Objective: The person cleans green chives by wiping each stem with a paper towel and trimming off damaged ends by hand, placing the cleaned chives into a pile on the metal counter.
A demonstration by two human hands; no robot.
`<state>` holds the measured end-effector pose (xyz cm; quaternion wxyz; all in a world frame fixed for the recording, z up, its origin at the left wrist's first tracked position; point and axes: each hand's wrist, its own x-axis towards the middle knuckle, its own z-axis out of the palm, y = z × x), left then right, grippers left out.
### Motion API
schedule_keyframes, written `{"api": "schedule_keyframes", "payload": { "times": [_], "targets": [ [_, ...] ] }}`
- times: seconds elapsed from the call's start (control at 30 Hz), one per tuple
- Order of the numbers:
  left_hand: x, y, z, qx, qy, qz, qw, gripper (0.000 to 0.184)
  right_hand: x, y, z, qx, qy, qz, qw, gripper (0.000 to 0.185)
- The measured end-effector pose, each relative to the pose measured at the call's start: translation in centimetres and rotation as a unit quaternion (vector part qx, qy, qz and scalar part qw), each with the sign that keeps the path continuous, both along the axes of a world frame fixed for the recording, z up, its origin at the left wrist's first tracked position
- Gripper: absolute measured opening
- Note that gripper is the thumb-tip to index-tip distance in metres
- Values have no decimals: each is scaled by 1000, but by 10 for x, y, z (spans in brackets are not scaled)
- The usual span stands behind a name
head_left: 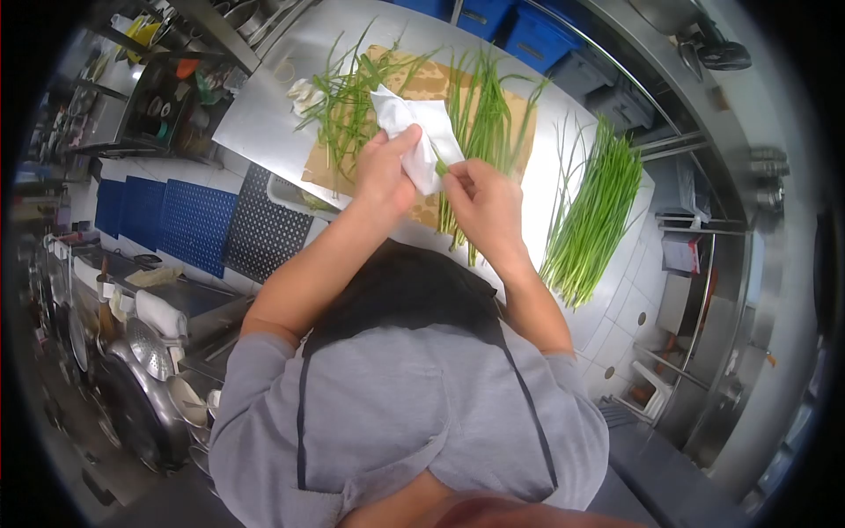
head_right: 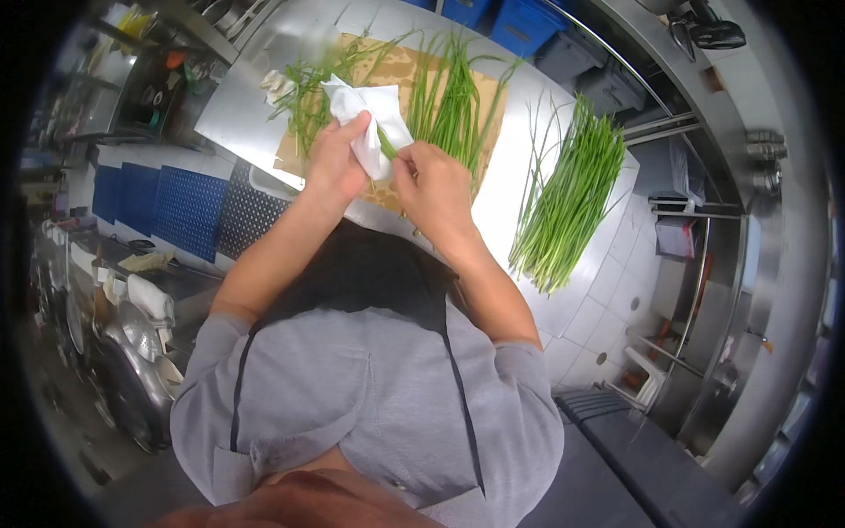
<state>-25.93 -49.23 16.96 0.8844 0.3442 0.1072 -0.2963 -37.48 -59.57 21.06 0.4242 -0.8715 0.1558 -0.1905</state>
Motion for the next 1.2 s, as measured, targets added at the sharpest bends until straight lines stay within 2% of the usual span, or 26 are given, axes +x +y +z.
{"api": "schedule_keyframes", "payload": {
  "times": [0.33,0.83,0.93,1.0,1.03,1.07,1.1,1.13,1.17,1.2],
  "targets": [
    [33,-3,13,-40,-20,19,999,36,-34,-36,28,158,72,9,985,11],
    [123,13,6,2,-82,94,992,37,-104,-112,65,233,94,-14,968,10],
    [143,21,-2,31,-128,70,989,36,-117,-125,72,229,84,-31,969,10],
    [149,33,8,113,-99,85,985,39,-128,-139,79,199,94,-70,973,7],
    [185,47,-25,87,-106,53,989,39,-135,-147,84,183,88,-80,976,8],
    [184,52,-10,142,-71,59,986,38,-145,-156,87,173,64,-99,978,9],
    [212,69,-33,129,-86,60,986,36,-154,-167,90,163,40,-114,979,10],
    [216,75,-38,102,-110,96,984,35,-160,-177,94,150,22,-142,978,10],
    [213,75,-30,110,-84,124,983,33,-161,-186,98,139,3,-165,976,11],
    [217,81,-35,55,-77,107,990,32,-160,-193,103,115,-21,-179,977,12]
  ]
}}
